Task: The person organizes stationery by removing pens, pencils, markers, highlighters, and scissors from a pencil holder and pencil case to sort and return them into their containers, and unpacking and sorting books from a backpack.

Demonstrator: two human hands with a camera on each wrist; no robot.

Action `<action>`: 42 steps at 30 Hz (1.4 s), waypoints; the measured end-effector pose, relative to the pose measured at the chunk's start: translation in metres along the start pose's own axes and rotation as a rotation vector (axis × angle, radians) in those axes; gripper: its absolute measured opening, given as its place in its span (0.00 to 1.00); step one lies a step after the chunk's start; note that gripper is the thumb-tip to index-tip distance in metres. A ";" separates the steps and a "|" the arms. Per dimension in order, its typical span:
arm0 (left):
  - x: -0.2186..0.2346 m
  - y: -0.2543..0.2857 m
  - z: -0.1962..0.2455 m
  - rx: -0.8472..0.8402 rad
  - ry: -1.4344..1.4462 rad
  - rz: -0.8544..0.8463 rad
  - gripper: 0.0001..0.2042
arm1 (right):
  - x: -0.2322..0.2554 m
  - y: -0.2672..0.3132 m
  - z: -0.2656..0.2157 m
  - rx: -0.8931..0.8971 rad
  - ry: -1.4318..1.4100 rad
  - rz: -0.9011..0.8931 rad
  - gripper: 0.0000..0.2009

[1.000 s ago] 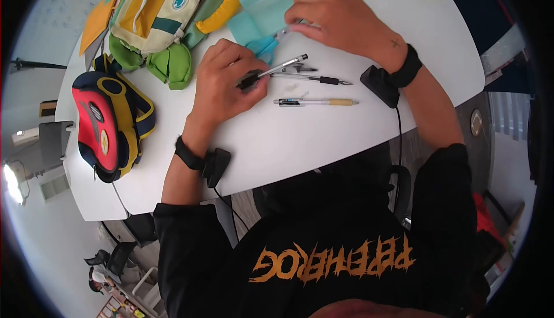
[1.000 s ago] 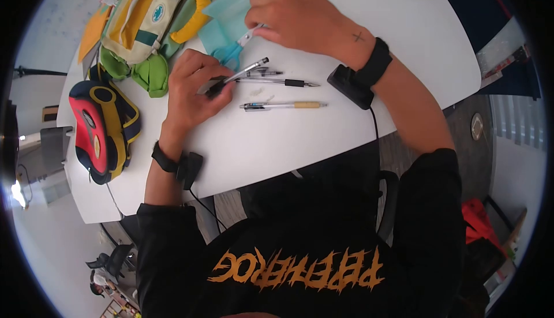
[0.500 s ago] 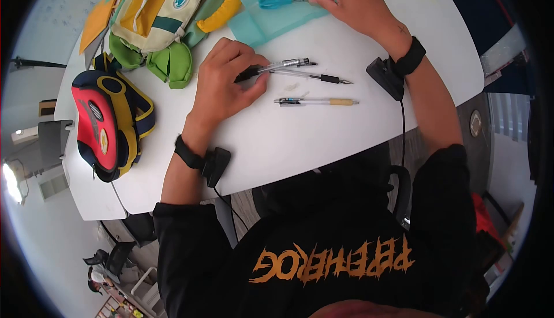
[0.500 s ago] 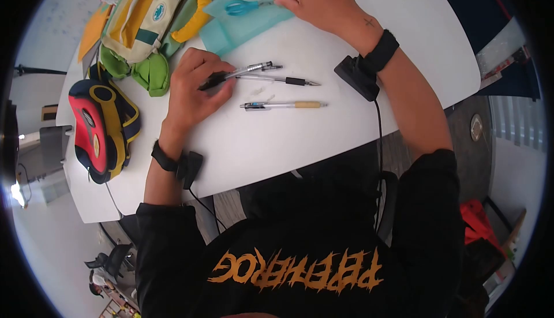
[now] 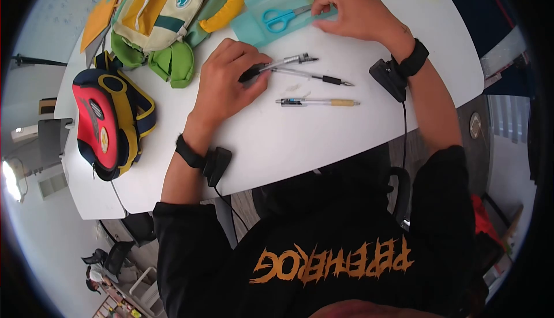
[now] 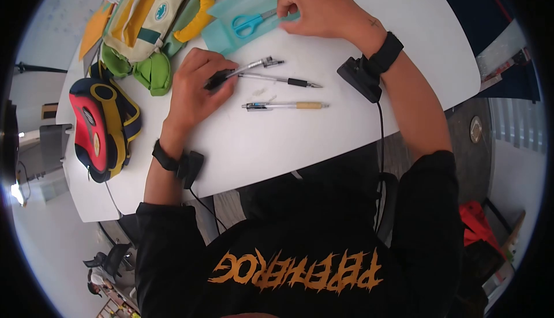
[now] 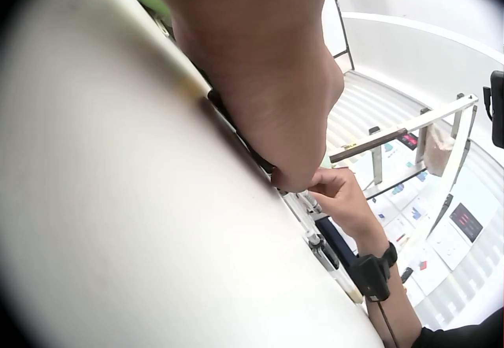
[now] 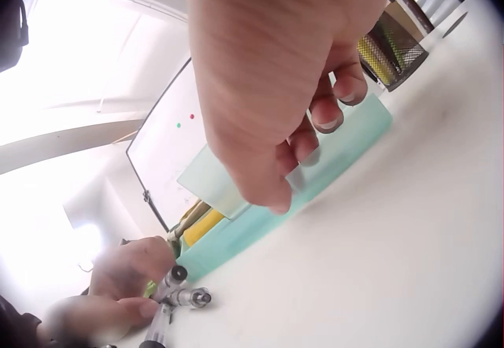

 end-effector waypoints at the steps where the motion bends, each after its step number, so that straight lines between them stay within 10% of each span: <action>1: 0.001 0.002 0.000 0.004 -0.003 -0.002 0.10 | -0.003 0.001 -0.002 0.001 -0.005 -0.001 0.05; 16: 0.000 0.004 -0.001 -0.045 -0.060 0.069 0.08 | 0.004 -0.004 -0.043 -0.034 -0.174 -0.013 0.09; 25: 0.008 -0.001 -0.002 0.031 -0.064 0.157 0.09 | 0.001 0.009 -0.061 0.006 -0.248 -0.567 0.10; 29: 0.014 -0.002 -0.009 0.071 -0.146 0.355 0.09 | 0.003 0.010 -0.062 0.057 -0.222 -0.554 0.07; 35: 0.014 0.006 -0.023 0.305 -0.055 0.518 0.09 | 0.018 -0.008 -0.049 0.143 -0.103 0.092 0.06; 42: 0.009 0.017 -0.039 0.401 0.072 0.560 0.09 | 0.011 -0.008 -0.031 -0.026 0.073 0.123 0.08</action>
Point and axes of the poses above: each hand's wrist, its own y-axis away from the middle knuckle, its own x-axis out of the back of the hand, z = x × y, the point moved 4 cm from there along -y, towards the middle knuckle, and after that the axes turned 11 degrees about z, right-handed, at the moved point
